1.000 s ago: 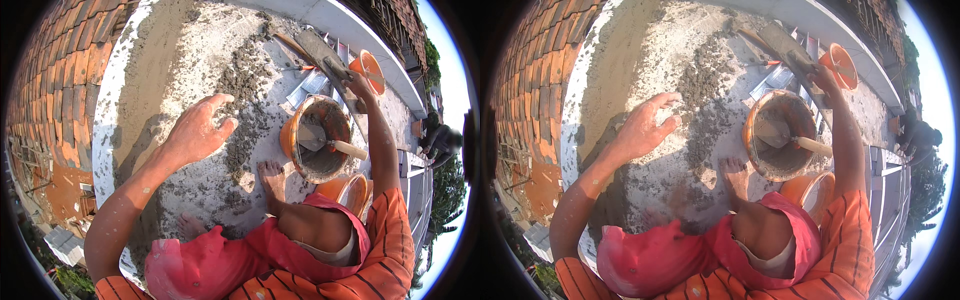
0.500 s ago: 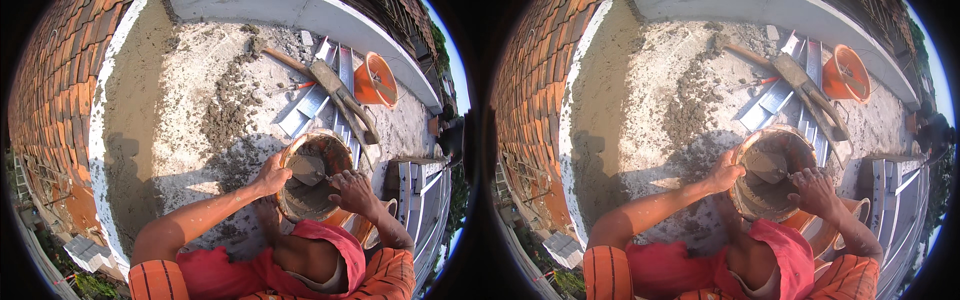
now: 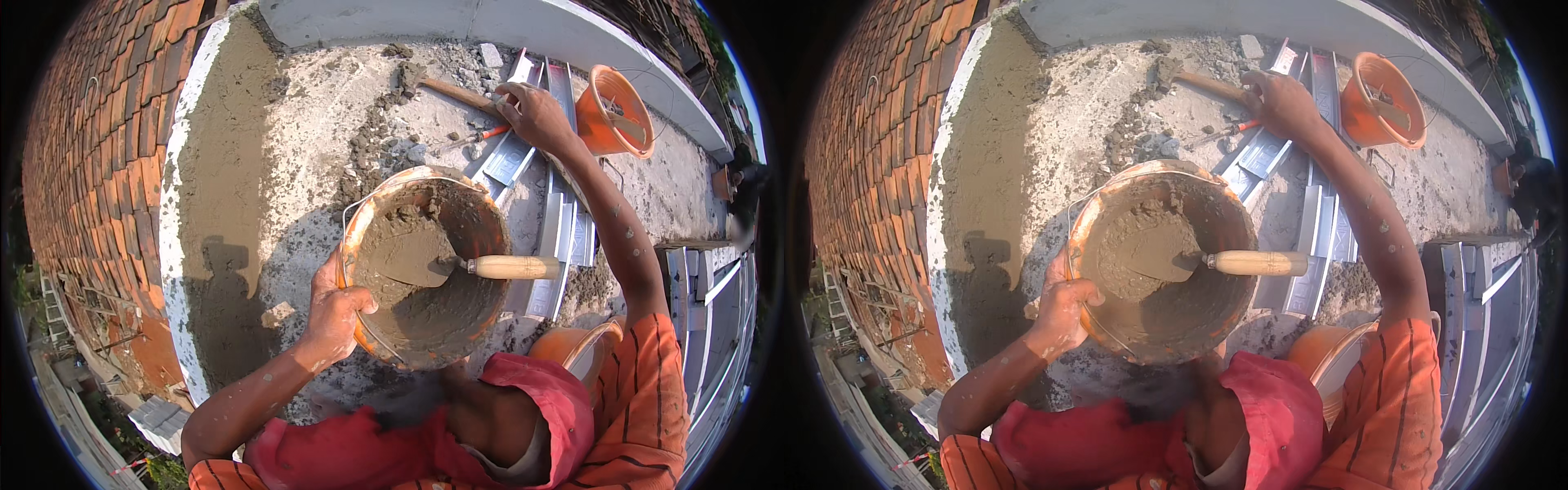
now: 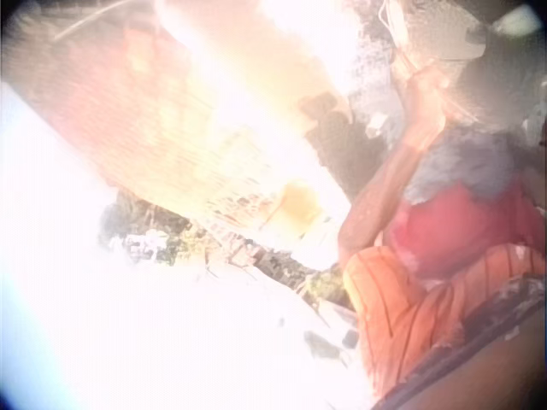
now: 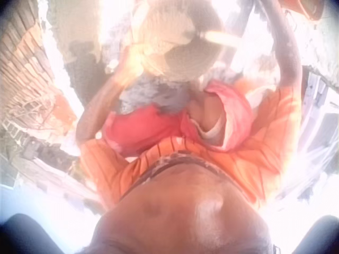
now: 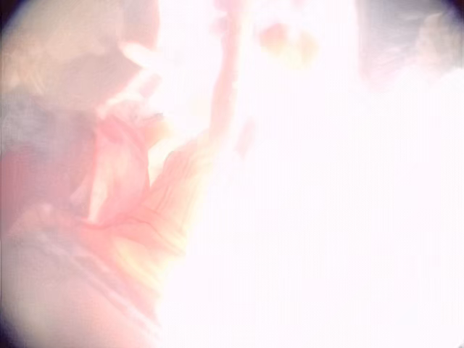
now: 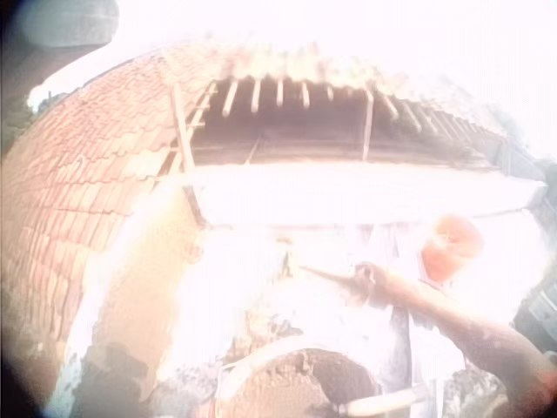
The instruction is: The person scoops wet cement from a bucket and applies it to a rooftop surface using a trowel. They spread and smooth the cement along the edge of the roof, then use a wooden straightedge to level the surface. The person repeats the process of scooping and applying cement to cover more area.
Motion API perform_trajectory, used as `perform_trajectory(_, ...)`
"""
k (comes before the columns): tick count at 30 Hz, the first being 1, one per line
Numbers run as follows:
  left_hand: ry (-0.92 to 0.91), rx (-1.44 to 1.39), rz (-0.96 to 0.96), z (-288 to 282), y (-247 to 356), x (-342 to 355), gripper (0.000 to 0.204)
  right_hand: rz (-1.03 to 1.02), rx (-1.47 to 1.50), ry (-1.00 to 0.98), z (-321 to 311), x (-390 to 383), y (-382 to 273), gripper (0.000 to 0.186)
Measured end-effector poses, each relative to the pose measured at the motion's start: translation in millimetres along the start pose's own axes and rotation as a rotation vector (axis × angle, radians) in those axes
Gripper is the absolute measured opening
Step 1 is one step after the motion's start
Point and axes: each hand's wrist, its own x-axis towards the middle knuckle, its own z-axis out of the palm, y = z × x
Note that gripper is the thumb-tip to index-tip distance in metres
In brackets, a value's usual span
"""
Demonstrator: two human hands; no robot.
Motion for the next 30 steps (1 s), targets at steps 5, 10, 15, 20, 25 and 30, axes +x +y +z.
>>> perform_trajectory(5, 0.262, 0.098, 0.081, -66, 14, -38, 0.077, 0.044, -0.394, -0.159, 129, 83, 43, 0.041)
perform_trajectory(10, 0.458, 0.003, 0.173, -90, 20, -64, 0.079, -0.034, -0.539, -0.233, 158, 93, 43, 0.042)
perform_trajectory(15, 0.524, -0.061, 0.184, -97, 18, -68, 0.078, 0.109, -0.655, -0.243, 118, 81, 65, 0.051)
perform_trajectory(20, 0.537, -0.073, 0.178, -100, 15, -59, 0.077, -0.146, -0.327, 0.128, 99, 61, -15, 0.045)
perform_trajectory(25, 0.524, -0.011, 0.207, -106, 15, -52, 0.079, -0.738, 0.099, -0.438, 71, -41, -203, 0.04)
perform_trajectory(30, 0.503, 0.013, 0.221, -100, 19, -53, 0.08, -0.976, -0.12, -0.402, 111, -73, -224, 0.037)
